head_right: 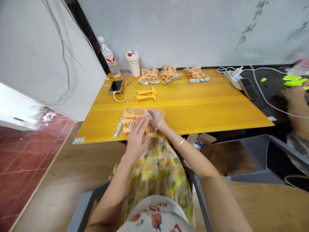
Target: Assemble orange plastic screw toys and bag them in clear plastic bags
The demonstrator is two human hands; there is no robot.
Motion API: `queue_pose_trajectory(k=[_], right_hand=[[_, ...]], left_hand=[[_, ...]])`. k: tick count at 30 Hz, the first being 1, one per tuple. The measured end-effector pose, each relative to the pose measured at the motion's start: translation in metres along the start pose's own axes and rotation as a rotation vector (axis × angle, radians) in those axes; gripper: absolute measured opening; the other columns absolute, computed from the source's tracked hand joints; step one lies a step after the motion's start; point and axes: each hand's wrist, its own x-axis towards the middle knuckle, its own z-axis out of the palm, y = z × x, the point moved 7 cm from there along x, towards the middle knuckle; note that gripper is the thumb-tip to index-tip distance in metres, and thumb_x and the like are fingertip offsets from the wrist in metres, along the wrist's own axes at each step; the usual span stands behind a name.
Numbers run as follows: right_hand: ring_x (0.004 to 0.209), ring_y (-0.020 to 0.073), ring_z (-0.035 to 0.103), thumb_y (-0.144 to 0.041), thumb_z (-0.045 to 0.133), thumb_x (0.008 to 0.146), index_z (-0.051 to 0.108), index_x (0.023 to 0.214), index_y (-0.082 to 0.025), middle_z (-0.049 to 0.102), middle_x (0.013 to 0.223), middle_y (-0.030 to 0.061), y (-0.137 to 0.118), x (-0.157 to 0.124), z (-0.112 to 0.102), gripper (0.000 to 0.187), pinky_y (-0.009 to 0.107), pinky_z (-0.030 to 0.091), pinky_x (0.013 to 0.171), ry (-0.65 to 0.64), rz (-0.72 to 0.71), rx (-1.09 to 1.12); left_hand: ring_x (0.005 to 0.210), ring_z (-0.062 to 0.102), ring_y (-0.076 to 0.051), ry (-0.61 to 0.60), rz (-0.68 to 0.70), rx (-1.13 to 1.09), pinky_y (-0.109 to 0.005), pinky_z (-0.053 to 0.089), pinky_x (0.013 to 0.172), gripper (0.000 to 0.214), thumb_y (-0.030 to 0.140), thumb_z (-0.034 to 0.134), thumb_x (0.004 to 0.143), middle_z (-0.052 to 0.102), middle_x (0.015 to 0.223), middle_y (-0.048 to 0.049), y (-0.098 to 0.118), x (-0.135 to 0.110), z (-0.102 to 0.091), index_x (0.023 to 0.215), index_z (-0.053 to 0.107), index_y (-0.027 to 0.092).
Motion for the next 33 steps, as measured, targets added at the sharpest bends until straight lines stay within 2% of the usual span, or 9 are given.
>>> queue_pose_trajectory(k=[3, 9, 13, 15, 18, 22, 25, 29, 33], right_hand=[[0.091, 0.0217, 0.07, -0.043, 0.048, 0.099, 0.07, 0.096, -0.014, 0.076, 0.098, 0.0123, 0.006, 0.018, -0.015, 0.036, 0.033, 0.053, 0.084, 0.0, 0.095, -0.224], [0.075, 0.0181, 0.066, -0.033, 0.049, 0.098, 0.071, 0.077, -0.016, 0.075, 0.08, 0.008, 0.037, 0.036, -0.065, 0.035, 0.027, 0.047, 0.071, -0.258, 0.327, -0.519], [0.095, 0.0253, 0.069, -0.029, 0.045, 0.099, 0.072, 0.11, -0.016, 0.076, 0.108, 0.0132, 0.034, 0.065, -0.111, 0.032, 0.036, 0.052, 0.083, 0.079, 0.269, -0.631], [0.108, 0.0258, 0.068, -0.024, 0.043, 0.099, 0.068, 0.121, -0.016, 0.073, 0.12, 0.0122, 0.017, 0.085, -0.102, 0.035, 0.04, 0.052, 0.094, 0.14, 0.066, -0.555], [0.117, 0.0254, 0.064, -0.021, 0.044, 0.099, 0.066, 0.126, -0.016, 0.07, 0.129, 0.0108, -0.003, 0.112, -0.059, 0.036, 0.043, 0.049, 0.103, -0.034, -0.139, -0.515], [0.116, 0.0274, 0.065, -0.022, 0.055, 0.096, 0.059, 0.14, -0.024, 0.068, 0.133, 0.0094, -0.015, 0.127, -0.01, 0.044, 0.042, 0.05, 0.099, -0.293, -0.128, -0.646], [0.109, 0.0297, 0.066, -0.027, 0.05, 0.1, 0.046, 0.152, -0.03, 0.067, 0.131, 0.0127, -0.015, 0.122, -0.003, 0.052, 0.042, 0.05, 0.091, -0.368, -0.061, -0.816], [0.1, 0.0285, 0.067, -0.026, 0.051, 0.098, 0.036, 0.157, -0.025, 0.066, 0.127, 0.0143, -0.007, 0.106, -0.051, 0.061, 0.042, 0.051, 0.087, -0.109, -0.041, -0.668], [0.066, 0.0165, 0.062, -0.036, 0.063, 0.091, 0.041, 0.146, -0.025, 0.069, 0.093, 0.0042, 0.028, 0.069, -0.129, 0.059, 0.034, 0.052, 0.07, 0.285, 0.037, -0.096]], left_hand=[[0.156, 0.022, -0.036, -0.072, -0.116, 0.13, -0.063, 0.02, 0.125, 0.061, 0.049, 0.042, 0.101, 0.038, 0.163, -0.0131, -0.04, 0.024, -0.003, 0.155, 0.043, 0.021], [0.152, 0.02, -0.052, -0.193, -0.305, 0.356, -0.082, 0.024, 0.11, 0.057, 0.048, 0.05, 0.097, 0.04, 0.161, -0.0188, -0.099, 0.047, 0.0, 0.148, 0.053, 0.022], [0.151, 0.018, -0.055, -0.206, -0.309, 0.364, -0.083, 0.025, 0.108, 0.056, 0.043, 0.049, 0.098, 0.035, 0.163, -0.019, -0.104, 0.049, 0.001, 0.149, 0.052, 0.023], [0.151, 0.016, -0.057, -0.211, -0.309, 0.345, -0.084, 0.026, 0.106, 0.054, 0.042, 0.049, 0.098, 0.033, 0.164, -0.0179, -0.103, 0.05, 0.001, 0.149, 0.052, 0.025], [0.151, 0.015, -0.057, -0.227, -0.323, 0.322, -0.085, 0.028, 0.104, 0.053, 0.039, 0.051, 0.096, 0.033, 0.165, -0.0169, -0.102, 0.051, 0.001, 0.148, 0.053, 0.028], [0.152, 0.015, -0.055, -0.289, -0.349, 0.365, -0.082, 0.032, 0.105, 0.054, 0.037, 0.048, 0.097, 0.031, 0.166, -0.0162, -0.101, 0.05, -0.001, 0.15, 0.05, 0.029], [0.153, 0.013, -0.054, -0.344, -0.357, 0.423, -0.078, 0.034, 0.106, 0.055, 0.041, 0.042, 0.1, 0.026, 0.168, -0.0134, -0.099, 0.048, -0.003, 0.154, 0.044, 0.032], [0.153, 0.013, -0.054, -0.376, -0.358, 0.447, -0.075, 0.035, 0.109, 0.056, 0.042, 0.04, 0.1, 0.024, 0.169, -0.011, -0.101, 0.048, -0.004, 0.155, 0.042, 0.032], [0.153, 0.015, -0.052, -0.365, -0.346, 0.423, -0.076, 0.029, 0.113, 0.056, 0.039, 0.043, 0.099, 0.025, 0.169, -0.012, -0.107, 0.05, -0.009, 0.155, 0.043, 0.029]])
